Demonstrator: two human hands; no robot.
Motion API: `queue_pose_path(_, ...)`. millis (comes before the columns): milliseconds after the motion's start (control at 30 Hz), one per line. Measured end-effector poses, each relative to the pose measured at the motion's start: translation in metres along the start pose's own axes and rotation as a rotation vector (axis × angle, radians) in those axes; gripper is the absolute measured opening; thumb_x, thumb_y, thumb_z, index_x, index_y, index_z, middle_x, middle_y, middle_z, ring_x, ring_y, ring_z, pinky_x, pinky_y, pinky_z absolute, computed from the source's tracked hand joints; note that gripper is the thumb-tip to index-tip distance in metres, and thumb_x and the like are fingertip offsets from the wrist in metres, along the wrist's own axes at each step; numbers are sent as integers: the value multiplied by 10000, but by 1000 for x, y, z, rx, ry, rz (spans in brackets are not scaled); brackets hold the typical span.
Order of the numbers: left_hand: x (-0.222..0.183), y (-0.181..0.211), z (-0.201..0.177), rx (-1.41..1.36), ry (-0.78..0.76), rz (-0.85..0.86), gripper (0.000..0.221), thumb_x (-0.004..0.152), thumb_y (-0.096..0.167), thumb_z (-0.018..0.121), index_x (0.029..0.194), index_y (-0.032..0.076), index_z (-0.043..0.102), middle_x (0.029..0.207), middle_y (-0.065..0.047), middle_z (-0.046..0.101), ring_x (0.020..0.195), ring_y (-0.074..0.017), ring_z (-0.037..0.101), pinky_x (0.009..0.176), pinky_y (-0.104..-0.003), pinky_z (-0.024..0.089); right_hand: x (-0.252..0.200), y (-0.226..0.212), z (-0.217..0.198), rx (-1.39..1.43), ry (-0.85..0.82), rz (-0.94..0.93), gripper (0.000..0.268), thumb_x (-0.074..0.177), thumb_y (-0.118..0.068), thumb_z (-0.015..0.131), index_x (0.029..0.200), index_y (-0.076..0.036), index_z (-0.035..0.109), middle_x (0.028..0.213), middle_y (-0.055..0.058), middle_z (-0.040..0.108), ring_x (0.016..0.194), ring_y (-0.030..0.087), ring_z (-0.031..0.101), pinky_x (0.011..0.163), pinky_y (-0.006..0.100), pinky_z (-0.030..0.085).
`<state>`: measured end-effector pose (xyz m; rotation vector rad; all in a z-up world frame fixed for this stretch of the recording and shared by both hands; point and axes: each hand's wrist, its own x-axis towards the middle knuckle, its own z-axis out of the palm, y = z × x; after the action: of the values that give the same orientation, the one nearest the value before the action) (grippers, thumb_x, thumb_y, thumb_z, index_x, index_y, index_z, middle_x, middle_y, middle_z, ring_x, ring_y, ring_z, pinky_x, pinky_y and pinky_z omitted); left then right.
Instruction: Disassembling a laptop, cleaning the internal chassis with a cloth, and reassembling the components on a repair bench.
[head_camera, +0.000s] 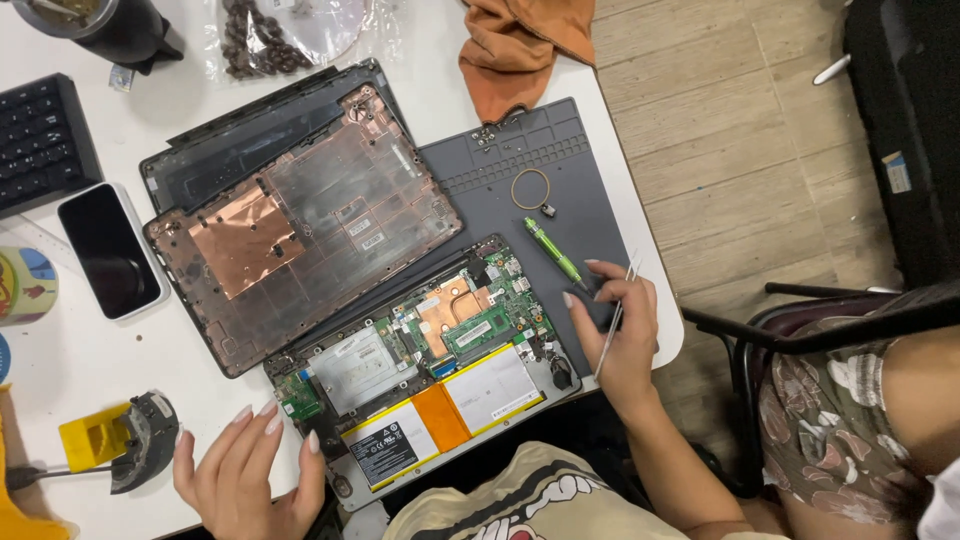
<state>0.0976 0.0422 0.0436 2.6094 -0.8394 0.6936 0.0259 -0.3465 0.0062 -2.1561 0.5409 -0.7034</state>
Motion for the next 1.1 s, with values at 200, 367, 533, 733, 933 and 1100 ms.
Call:
queue_pose_path(200, 113, 35, 18, -120, -51, 326, 101, 982, 152, 739, 1065, 96, 753, 1112, -94, 799, 1093, -320, 728, 1202, -570, 355, 4, 17, 5, -31, 6, -115, 313, 957, 19, 772, 872, -73, 485, 891, 76, 655, 864, 248, 622, 820, 361, 420)
queue_pose_path(367, 163, 62, 68, -221, -38, 466, 117, 965, 144, 756, 1077, 127, 785, 1052, -40, 786, 1061, -290, 722, 1168, -587, 386, 5, 23, 3, 14, 28, -54, 282, 925, 43, 768, 857, -99, 534, 889, 69, 702, 821, 263, 615, 782, 366, 469)
queue_pose_path(533, 185, 96, 118, -350, -54, 515, 111, 985, 189, 720, 1043, 117, 781, 989, -50, 747, 1075, -292, 704, 1150, -616, 412, 8, 22, 0, 83, 67, -35, 304, 891, 92, 778, 845, -111, 556, 853, 81, 737, 783, 316, 654, 741, 404, 515)
queue_pose_path(733, 191, 149, 163, -428, -300, 629, 239, 903, 151, 797, 1133, 107, 750, 1036, -111, 725, 1112, -300, 672, 1159, -610, 400, 9, 22, 0, 114, 68, -28, 267, 914, 66, 775, 857, -106, 579, 881, 95, 749, 783, 316, 658, 736, 403, 529)
queue_pose_path(933, 200, 162, 186, -407, -369, 698, 262, 759, 35, 889, 984, 71, 759, 1015, -145, 693, 1110, -327, 652, 1140, -652, 398, 9, 20, 0, 128, 62, 21, 265, 916, 50, 785, 872, -104, 574, 929, 109, 759, 811, 295, 660, 749, 397, 520)
queue_pose_path(1100, 196, 160, 188, -444, -317, 742, 133, 877, 87, 811, 982, 84, 731, 921, -93, 705, 1177, -276, 655, 1213, -684, 326, 14, 8, 0, 153, 28, 16, 330, 921, 6, 803, 950, -71, 484, 1200, 199, 724, 999, 351, 694, 869, 449, 521)
